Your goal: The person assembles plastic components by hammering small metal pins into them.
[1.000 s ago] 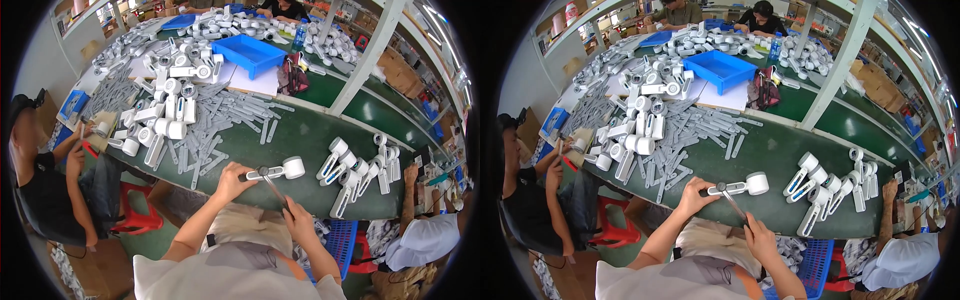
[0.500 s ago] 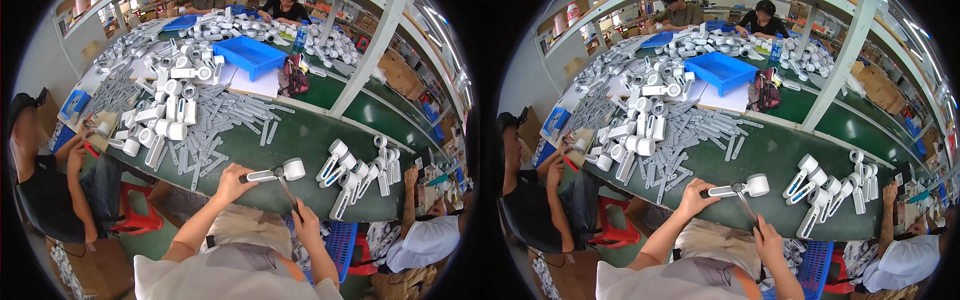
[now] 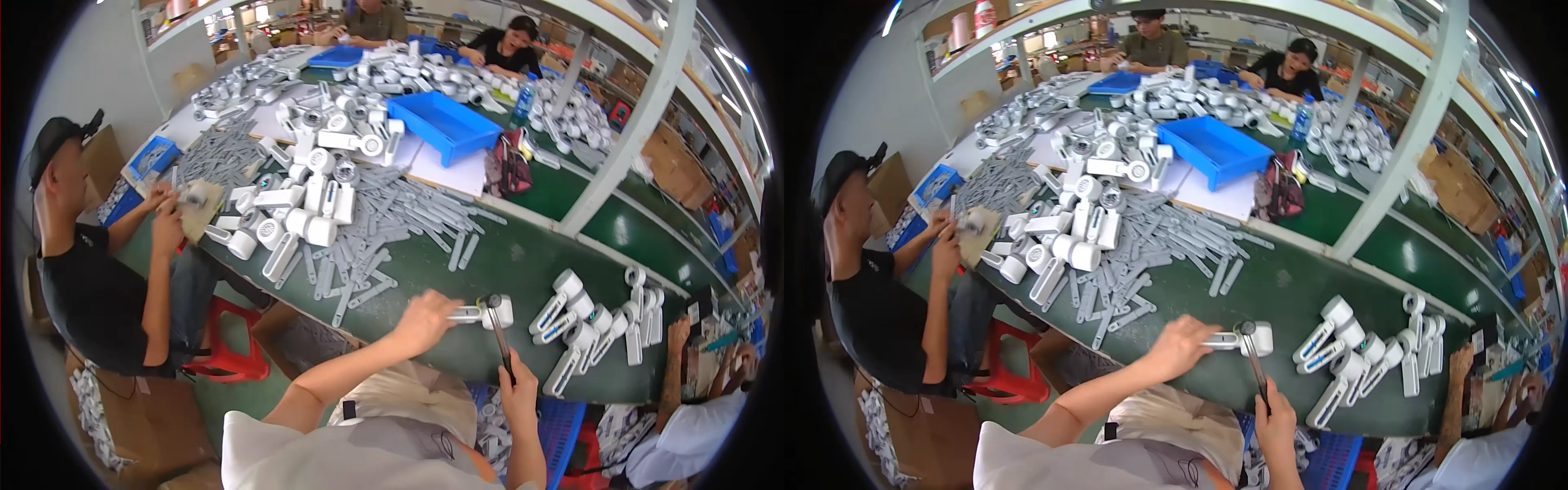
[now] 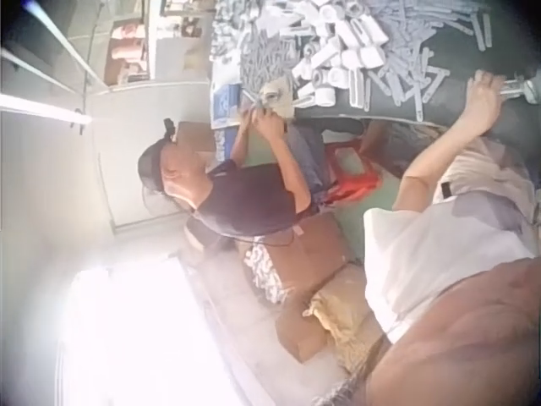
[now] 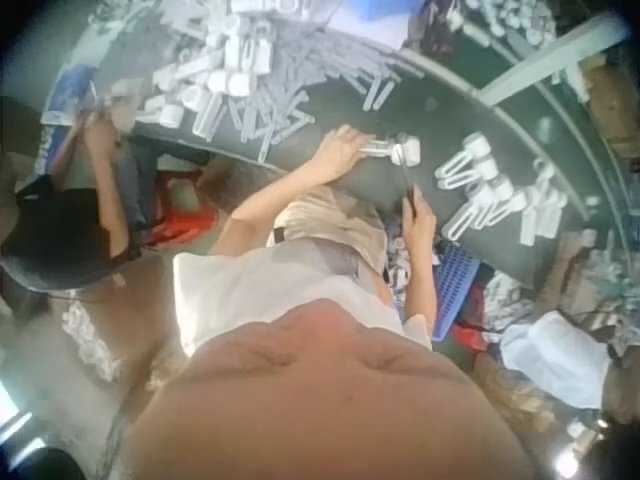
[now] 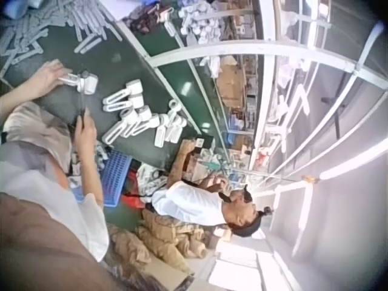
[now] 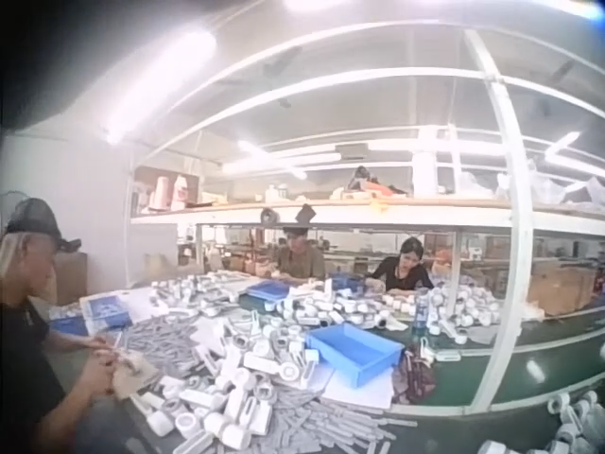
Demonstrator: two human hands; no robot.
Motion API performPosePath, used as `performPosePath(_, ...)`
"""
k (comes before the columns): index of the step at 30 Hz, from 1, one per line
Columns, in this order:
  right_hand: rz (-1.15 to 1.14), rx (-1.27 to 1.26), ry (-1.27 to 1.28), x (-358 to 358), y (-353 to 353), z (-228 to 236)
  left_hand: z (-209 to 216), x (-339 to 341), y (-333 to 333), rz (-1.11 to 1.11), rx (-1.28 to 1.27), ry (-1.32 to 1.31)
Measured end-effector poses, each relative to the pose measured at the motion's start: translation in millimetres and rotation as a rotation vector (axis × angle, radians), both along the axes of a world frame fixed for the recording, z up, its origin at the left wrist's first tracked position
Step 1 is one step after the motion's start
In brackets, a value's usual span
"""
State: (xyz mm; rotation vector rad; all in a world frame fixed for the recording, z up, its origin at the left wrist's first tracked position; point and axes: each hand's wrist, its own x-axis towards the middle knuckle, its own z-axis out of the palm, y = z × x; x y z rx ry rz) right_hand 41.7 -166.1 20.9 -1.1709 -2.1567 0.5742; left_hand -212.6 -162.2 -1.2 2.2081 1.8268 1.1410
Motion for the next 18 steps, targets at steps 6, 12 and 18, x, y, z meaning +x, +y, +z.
performPosePath(6,-0.111,-0.415,0.54,-11.5,-0.9,-21.4,-0.8,-20.1,-11.6,-0.045,0.026,-0.08)
performPosePath(12,-0.143,-0.536,0.701,-17.2,3.8,-27.2,33.8,-146.0,-34.8,0.431,0.159,-0.033)
performPosePath(18,-0.149,-0.579,0.78,-19.4,8.3,-21.4,43.4,-329.6,-17.7,1.155,0.189,0.426)
